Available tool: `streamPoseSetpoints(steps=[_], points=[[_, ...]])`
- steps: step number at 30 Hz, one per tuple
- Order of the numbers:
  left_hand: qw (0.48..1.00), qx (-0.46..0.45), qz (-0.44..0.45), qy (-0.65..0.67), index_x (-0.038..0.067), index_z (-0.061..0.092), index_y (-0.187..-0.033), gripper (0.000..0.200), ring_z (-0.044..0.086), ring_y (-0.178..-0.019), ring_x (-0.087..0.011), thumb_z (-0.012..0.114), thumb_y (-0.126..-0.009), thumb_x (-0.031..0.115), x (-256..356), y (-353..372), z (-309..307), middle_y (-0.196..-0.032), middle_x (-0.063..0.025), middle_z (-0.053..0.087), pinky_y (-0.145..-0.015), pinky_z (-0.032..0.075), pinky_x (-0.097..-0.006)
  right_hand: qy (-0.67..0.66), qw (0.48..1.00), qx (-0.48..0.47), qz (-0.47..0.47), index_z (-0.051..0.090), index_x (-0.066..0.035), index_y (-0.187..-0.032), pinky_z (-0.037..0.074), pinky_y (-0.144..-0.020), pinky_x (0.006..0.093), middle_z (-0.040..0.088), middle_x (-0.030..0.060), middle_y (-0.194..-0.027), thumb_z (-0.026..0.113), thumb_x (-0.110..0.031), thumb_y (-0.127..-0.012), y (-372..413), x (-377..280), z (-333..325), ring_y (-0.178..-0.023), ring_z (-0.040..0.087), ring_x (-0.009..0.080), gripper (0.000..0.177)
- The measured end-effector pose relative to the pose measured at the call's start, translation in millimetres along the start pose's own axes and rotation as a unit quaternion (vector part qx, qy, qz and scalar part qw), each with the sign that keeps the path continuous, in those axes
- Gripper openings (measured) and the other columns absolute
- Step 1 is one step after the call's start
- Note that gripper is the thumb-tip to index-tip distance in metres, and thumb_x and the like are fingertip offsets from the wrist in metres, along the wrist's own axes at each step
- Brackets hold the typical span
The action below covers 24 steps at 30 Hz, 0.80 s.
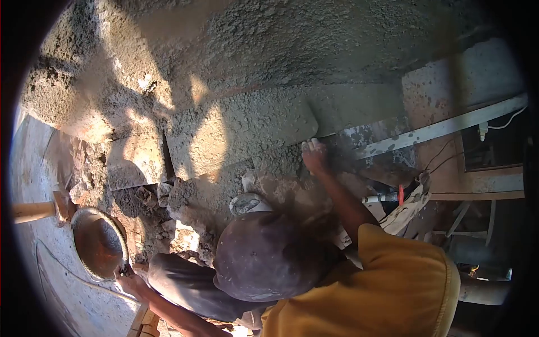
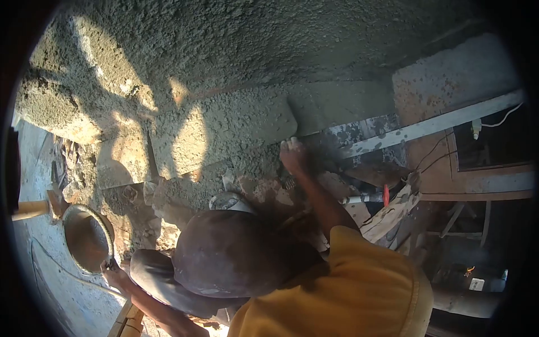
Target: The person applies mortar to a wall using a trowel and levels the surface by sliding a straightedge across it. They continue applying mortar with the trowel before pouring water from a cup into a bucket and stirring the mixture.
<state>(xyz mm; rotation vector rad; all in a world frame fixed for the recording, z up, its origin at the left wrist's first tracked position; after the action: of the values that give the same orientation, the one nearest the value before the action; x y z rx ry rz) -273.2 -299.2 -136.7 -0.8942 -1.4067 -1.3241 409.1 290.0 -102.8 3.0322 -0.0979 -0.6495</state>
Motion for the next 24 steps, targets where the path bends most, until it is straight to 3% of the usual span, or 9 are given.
streamPoseSetpoints(steps=[1, 5, 8, 10, 11, 14, 18, 22, 24], points=[[1.0, -0.005, 0.009, 0.018, -0.003, 0.069, -0.107, 0.021, 0.065, -0.1, -0.0282, 0.066, -0.097, 0.015, 8, -22, -1, -0.11, -0.0157, 0.063, -0.088, 0.059, -0.0344, -0.025, 0.993, -0.096, -0.061, 0.061, 0.007, -0.131, 0.054, -0.095, 0.0525, 0.065, 0.0318, -0.126, 0.067, -0.04, -0.097, 23, -32, 19, -0.108, 0.067, 0.0479, 0.058], [0.976, -0.017, 0.143, -0.163, -0.008, 0.068, -0.104, 0.028, 0.066, -0.099, -0.0293, 0.072, -0.091, 0.016, 77, -34, 24, -0.108, -0.0178, 0.063, -0.087, 0.06, -0.0353, -0.073, 0.987, -0.072, -0.122, 0.063, 0.001, -0.126, 0.054, -0.091, 0.0525, 0.069, 0.0313, -0.112, 0.065, -0.041, -0.098, 38, -50, 7, -0.106, 0.065, 0.0514, 0.05], [0.788, -0.032, 0.288, -0.544, -0.009, 0.067, -0.105, 0.029, 0.066, -0.1, -0.0308, 0.075, -0.088, 0.014, 156, 61, 81, -0.108, -0.0188, 0.064, -0.087, 0.059, -0.0365, -0.051, 0.998, 0.026, -0.007, 0.065, -0.001, -0.118, 0.054, -0.09, 0.0533, 0.069, 0.0298, -0.111, 0.063, -0.039, -0.099, -26, 40, -22, -0.106, 0.065, 0.0506, 0.042], [0.981, -0.001, 0.093, -0.168, -0.006, 0.067, -0.107, 0.03, 0.065, -0.099, -0.029, 0.075, -0.086, 0.013, 125, -2, 31, -0.106, -0.0175, 0.063, -0.091, 0.057, -0.036, 0.048, 0.991, 0.1, 0.081, 0.065, -0.001, -0.118, 0.054, -0.092, 0.0527, 0.069, 0.029, -0.113, 0.063, -0.038, -0.099, -71, 96, -65, -0.109, 0.066, 0.0485, 0.042], [0.997, 0.067, 0.027, 0.031, -0.004, 0.068, -0.108, 0.03, 0.064, -0.098, -0.028, 0.074, -0.085, 0.013, 108, -28, 6, -0.105, -0.0169, 0.062, -0.093, 0.056, -0.0358, 0.075, 0.98, 0.121, 0.136, 0.066, -0.001, -0.12, 0.053, -0.095, 0.0522, 0.069, 0.0287, -0.116, 0.063, -0.039, -0.099, -87, 120, -86, -0.112, 0.065, 0.0469, 0.044], [0.997, 0.053, 0.037, -0.041, -0.004, 0.068, -0.108, 0.029, 0.064, -0.099, -0.0277, 0.073, -0.086, 0.013, 93, -54, 9, -0.105, -0.0169, 0.062, -0.093, 0.056, -0.0358, 0.084, 0.974, 0.036, 0.208, 0.061, -0.002, -0.136, 0.049, -0.105, 0.0507, 0.066, 0.0278, -0.128, 0.061, -0.043, -0.098, -142, 191, -78, -0.123, 0.062, 0.0453, 0.056], [0.991, 0.021, 0.04, -0.126, -0.003, 0.068, -0.108, 0.027, 0.064, -0.099, -0.0273, 0.071, -0.087, 0.013, 68, -58, 21, -0.105, -0.0168, 0.062, -0.093, 0.056, -0.0359, 0.104, 0.993, 0.021, 0.061, 0.058, -0.005, -0.14, 0.046, -0.111, 0.0513, 0.062, 0.0257, -0.136, 0.064, -0.049, -0.093, -136, 154, -93, -0.129, 0.058, 0.0447, 0.065], [0.99, 0.001, 0.017, -0.142, -0.003, 0.068, -0.108, 0.025, 0.064, -0.1, -0.027, 0.069, -0.088, 0.013, 59, -70, 20, -0.105, -0.0168, 0.062, -0.093, 0.056, -0.036, 0.129, 0.96, 0.078, 0.236, 0.062, -0.011, -0.134, 0.042, -0.114, 0.0528, 0.065, 0.0204, -0.134, 0.064, -0.051, -0.09, -194, 229, -148, -0.126, 0.061, 0.0429, 0.059], [0.99, -0.013, 0.004, -0.142, -0.002, 0.068, -0.108, 0.025, 0.064, -0.1, -0.0268, 0.069, -0.088, 0.012, 64, -82, 7, -0.105, -0.0168, 0.062, -0.093, 0.056, -0.036, 0.272, 0.954, 0.058, 0.112, 0.069, -0.005, -0.121, 0.045, -0.107, 0.055, 0.067, 0.023, -0.127, 0.057, -0.049, -0.096, -255, 298, -151, -0.111, 0.067, 0.0424, 0.052]])
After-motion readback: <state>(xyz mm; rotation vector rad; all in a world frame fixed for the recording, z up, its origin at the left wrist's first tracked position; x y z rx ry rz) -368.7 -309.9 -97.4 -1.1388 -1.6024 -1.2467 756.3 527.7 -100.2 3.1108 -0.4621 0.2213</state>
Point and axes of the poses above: each hand's wrist, its own y-axis away from the middle knuckle, its own z-axis out of the palm, x = y × z, the point moved 9 cm from there along -y, towards the middle knuckle
